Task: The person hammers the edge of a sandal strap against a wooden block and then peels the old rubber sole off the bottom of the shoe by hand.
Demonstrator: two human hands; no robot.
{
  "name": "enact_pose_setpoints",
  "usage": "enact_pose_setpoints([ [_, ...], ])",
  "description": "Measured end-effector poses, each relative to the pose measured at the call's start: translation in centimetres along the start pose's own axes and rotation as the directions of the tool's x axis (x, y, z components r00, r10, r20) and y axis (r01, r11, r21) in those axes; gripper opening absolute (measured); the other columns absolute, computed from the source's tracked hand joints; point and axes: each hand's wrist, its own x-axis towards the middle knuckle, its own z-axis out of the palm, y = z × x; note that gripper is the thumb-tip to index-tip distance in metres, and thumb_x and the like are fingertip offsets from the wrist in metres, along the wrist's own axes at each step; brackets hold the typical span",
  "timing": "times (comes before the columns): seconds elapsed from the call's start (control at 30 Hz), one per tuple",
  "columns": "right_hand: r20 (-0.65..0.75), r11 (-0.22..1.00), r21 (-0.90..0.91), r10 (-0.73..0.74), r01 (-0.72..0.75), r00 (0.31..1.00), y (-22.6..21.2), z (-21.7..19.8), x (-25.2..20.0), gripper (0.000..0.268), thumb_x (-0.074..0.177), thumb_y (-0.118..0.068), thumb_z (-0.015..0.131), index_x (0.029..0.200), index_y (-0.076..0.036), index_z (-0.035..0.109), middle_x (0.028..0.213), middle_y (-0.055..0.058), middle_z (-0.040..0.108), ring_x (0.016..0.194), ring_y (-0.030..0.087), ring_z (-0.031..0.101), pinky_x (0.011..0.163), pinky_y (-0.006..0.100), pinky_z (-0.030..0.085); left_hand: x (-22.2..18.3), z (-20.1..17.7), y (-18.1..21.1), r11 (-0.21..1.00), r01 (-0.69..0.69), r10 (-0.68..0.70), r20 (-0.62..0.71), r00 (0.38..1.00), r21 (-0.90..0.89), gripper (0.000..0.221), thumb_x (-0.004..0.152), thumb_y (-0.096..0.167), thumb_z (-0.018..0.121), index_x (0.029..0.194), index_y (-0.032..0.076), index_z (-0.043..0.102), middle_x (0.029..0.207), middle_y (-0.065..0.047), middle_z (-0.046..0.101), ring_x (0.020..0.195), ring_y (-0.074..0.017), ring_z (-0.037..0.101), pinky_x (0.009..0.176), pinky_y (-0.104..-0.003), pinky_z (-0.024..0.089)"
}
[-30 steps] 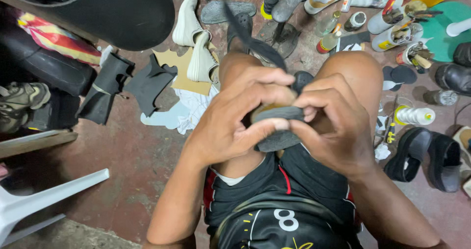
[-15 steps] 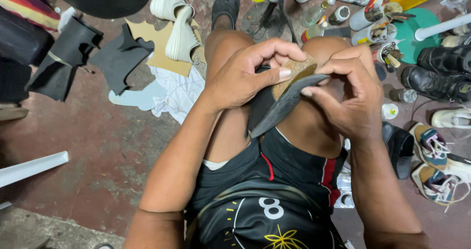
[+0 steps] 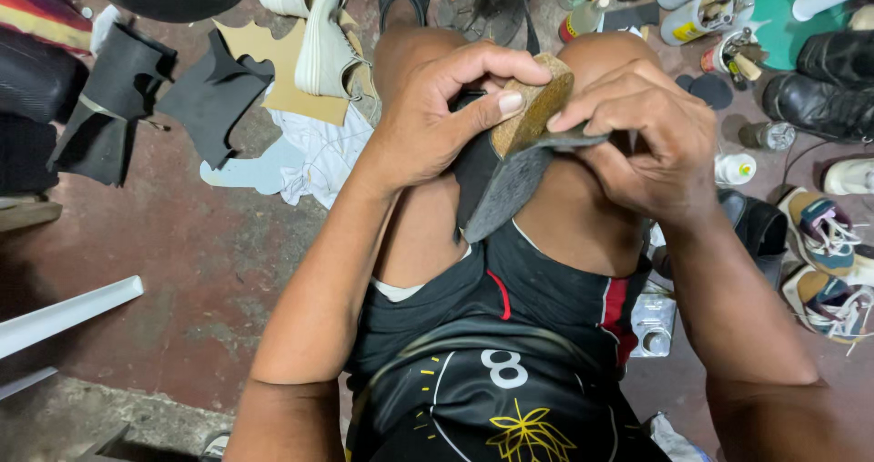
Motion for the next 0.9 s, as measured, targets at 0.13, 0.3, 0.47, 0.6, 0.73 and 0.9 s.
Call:
enact_pose_setpoints([
  [0.13,-0.099,1.000,-0.014,-0.009,0.007,0.995,1.2,0.9,-0.3,0.036,0.087,0.012,0.081,0.095,-0.003,0.050,0.098,0.014,0.072,0.090,0.028,0.069,0.079,0.036,0.056,0.8,0.1,0.0,0.999,-0.016,0.016,-0.001,1.000,-0.029,0.024,0.114,0.014,0.062,0.136,0.003,0.063,0.125,-0.003,0.067,0.111,-0.0081,0.061,0.100,-0.023,0.050],
  [0.3,-0.166,0.998,-0.007,0.060,-0.061,0.984,2.0,1.9,-1.3,0.037,0.094,0.010,0.084,0.103,-0.003,0.051,0.102,0.014,0.068,0.092,0.025,0.069,0.080,0.031,0.056,0.9,0.5,0.5,0.999,0.017,-0.017,-0.006,1.000,-0.049,0.025,0.114,0.013,0.061,0.137,0.004,0.062,0.119,-0.002,0.064,0.106,-0.0068,0.061,0.100,-0.023,0.050],
  [0.47,-0.141,0.959,0.185,0.243,-0.215,0.960,2.4,2.3,-2.0,0.036,0.095,0.006,0.086,0.112,-0.002,0.055,0.106,0.013,0.064,0.094,0.018,0.066,0.082,0.026,0.055,1.0,0.2,1.3,0.997,0.047,-0.045,-0.032,0.998,0.059,0.022,0.111,0.010,0.064,0.132,0.003,0.065,0.108,-0.001,0.065,0.098,-0.0067,0.060,0.094,-0.021,0.050],
  [0.6,-0.058,0.867,0.344,0.404,-0.362,0.913,1.9,2.0,-1.6,0.036,0.092,0.002,0.085,0.116,-0.001,0.058,0.111,0.012,0.061,0.094,0.014,0.064,0.083,0.024,0.055,0.8,-0.1,1.9,0.988,0.035,-0.029,-0.040,0.999,0.151,0.021,0.107,0.008,0.068,0.128,0.003,0.066,0.110,-0.001,0.066,0.098,-0.0087,0.060,0.094,-0.023,0.050],
  [0.73,-0.080,0.934,0.129,0.343,-0.332,0.936,0.2,1.6,-0.9,0.043,0.078,0.002,0.089,0.110,0.003,0.060,0.104,0.015,0.064,0.096,0.022,0.065,0.084,0.030,0.053,-0.1,0.1,3.4,0.982,0.098,-0.091,-0.050,0.995,0.160,0.028,0.101,0.008,0.073,0.128,0.004,0.067,0.108,-0.001,0.066,0.097,-0.0103,0.063,0.092,-0.024,0.052],
  [0.9,-0.075,0.939,0.135,0.328,-0.316,0.942,-1.0,1.8,-1.6,0.040,0.086,-0.001,0.092,0.114,-0.002,0.063,0.106,0.010,0.066,0.097,0.018,0.068,0.085,0.027,0.054,-1.4,0.2,4.7,0.977,0.079,-0.076,-0.026,0.997,0.199,0.031,0.098,0.008,0.075,0.128,0.005,0.066,0.113,-0.005,0.068,0.102,-0.0127,0.064,0.097,-0.026,0.051],
])
